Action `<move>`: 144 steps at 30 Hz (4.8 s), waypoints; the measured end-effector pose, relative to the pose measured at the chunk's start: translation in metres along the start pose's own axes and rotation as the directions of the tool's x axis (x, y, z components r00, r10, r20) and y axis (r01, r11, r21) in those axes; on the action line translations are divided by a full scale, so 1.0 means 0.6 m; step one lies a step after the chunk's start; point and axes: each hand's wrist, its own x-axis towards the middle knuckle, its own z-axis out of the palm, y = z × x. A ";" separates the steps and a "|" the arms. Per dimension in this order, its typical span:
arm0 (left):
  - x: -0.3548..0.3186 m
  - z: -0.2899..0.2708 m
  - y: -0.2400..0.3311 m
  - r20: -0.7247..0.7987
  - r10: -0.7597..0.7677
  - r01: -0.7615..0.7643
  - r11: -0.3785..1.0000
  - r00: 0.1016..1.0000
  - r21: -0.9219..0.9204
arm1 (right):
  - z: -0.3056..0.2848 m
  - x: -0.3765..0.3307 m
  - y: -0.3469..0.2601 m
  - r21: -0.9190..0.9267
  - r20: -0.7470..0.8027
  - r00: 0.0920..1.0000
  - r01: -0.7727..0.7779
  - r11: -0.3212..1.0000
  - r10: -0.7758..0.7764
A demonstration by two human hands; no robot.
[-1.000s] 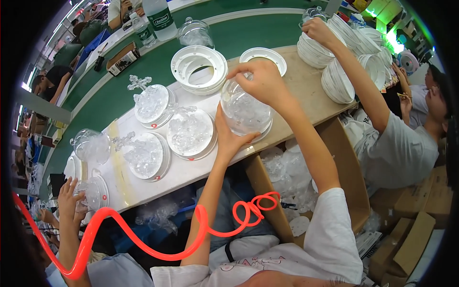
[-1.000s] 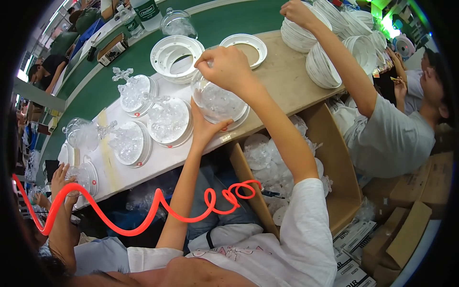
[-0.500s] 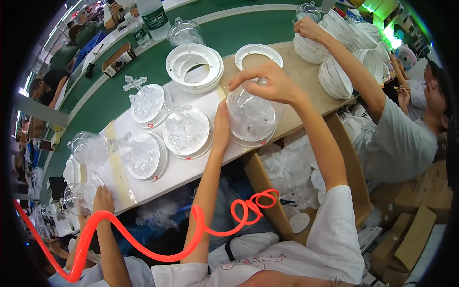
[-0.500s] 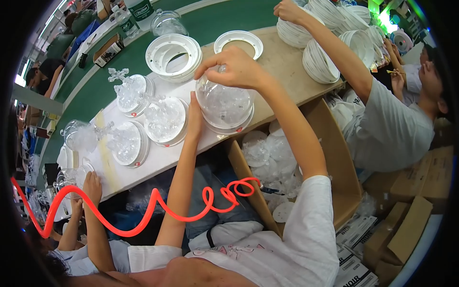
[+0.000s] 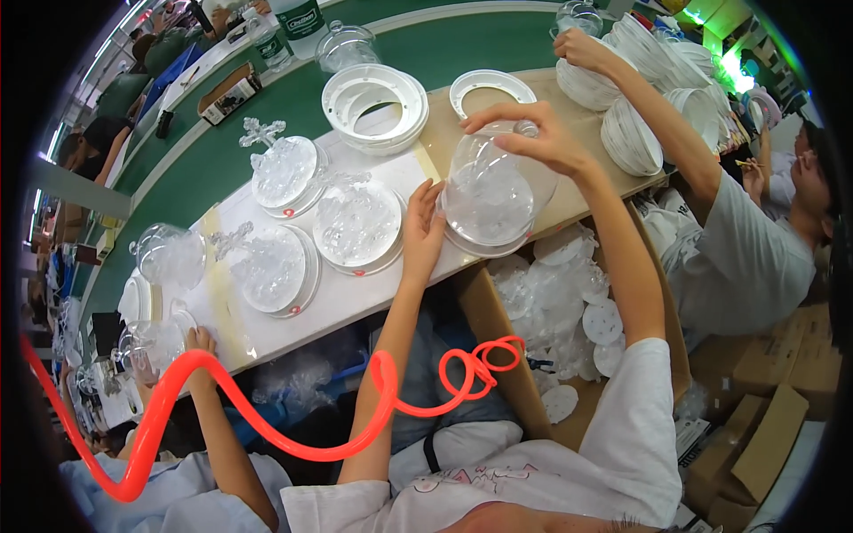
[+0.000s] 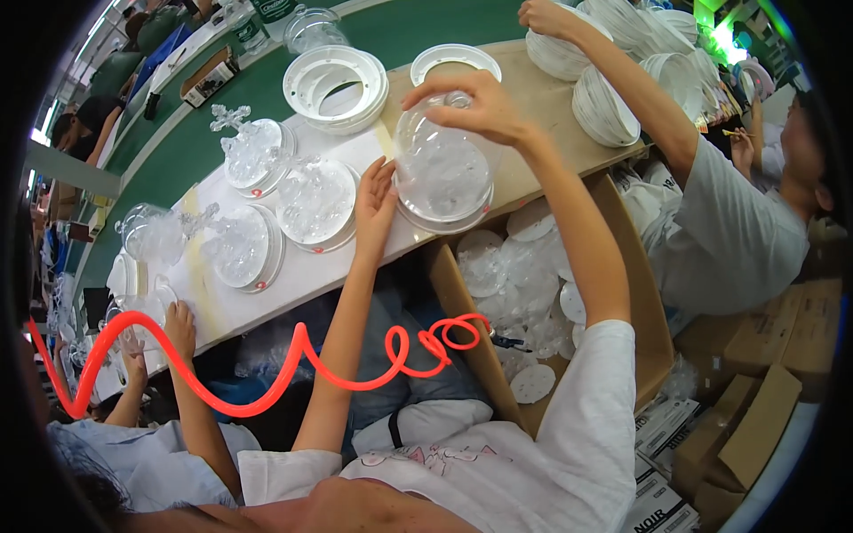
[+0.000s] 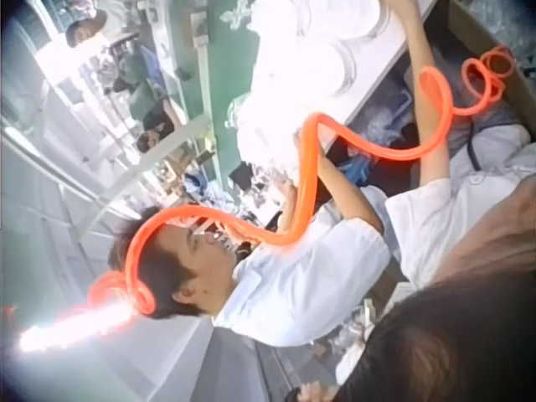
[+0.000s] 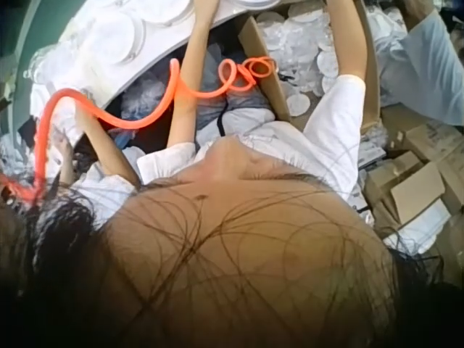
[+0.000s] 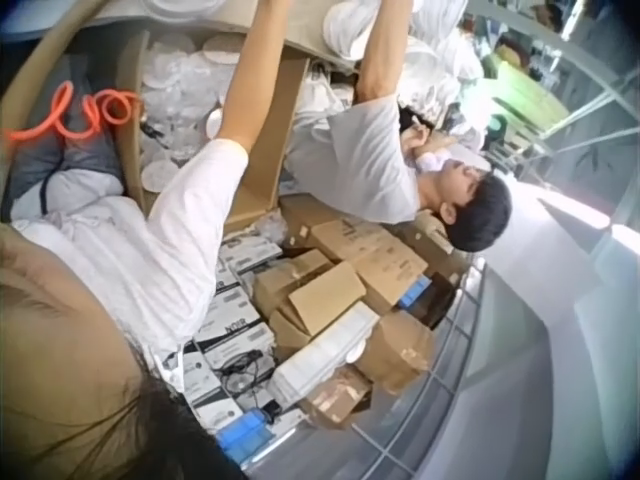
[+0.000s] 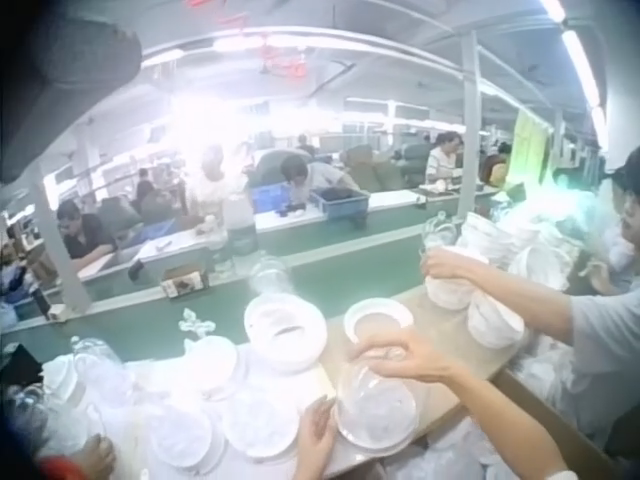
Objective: Assembling decorative glass dome lights by placing internal components on bases and covering them with glass lids on a factory assembly line.
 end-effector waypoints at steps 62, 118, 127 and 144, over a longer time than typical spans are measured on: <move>-0.033 0.024 0.010 0.120 0.323 -0.286 0.534 0.939 0.796 | 0.066 -0.031 -0.036 -0.182 -0.488 0.861 -0.262 0.948 0.145; 0.015 0.049 0.041 0.236 0.199 -0.293 0.818 0.951 0.496 | 0.053 -0.121 -0.009 -0.094 -0.243 0.966 -0.110 0.989 0.085; 0.001 0.033 0.026 0.237 0.264 -0.354 0.750 0.935 0.558 | 0.031 -0.086 -0.087 -0.372 -0.380 0.925 -0.168 0.913 0.015; 0.000 0.031 0.018 0.219 0.165 -0.250 0.853 0.962 0.457 | 0.023 -0.074 -0.094 -0.444 -0.180 0.984 -0.085 0.892 0.004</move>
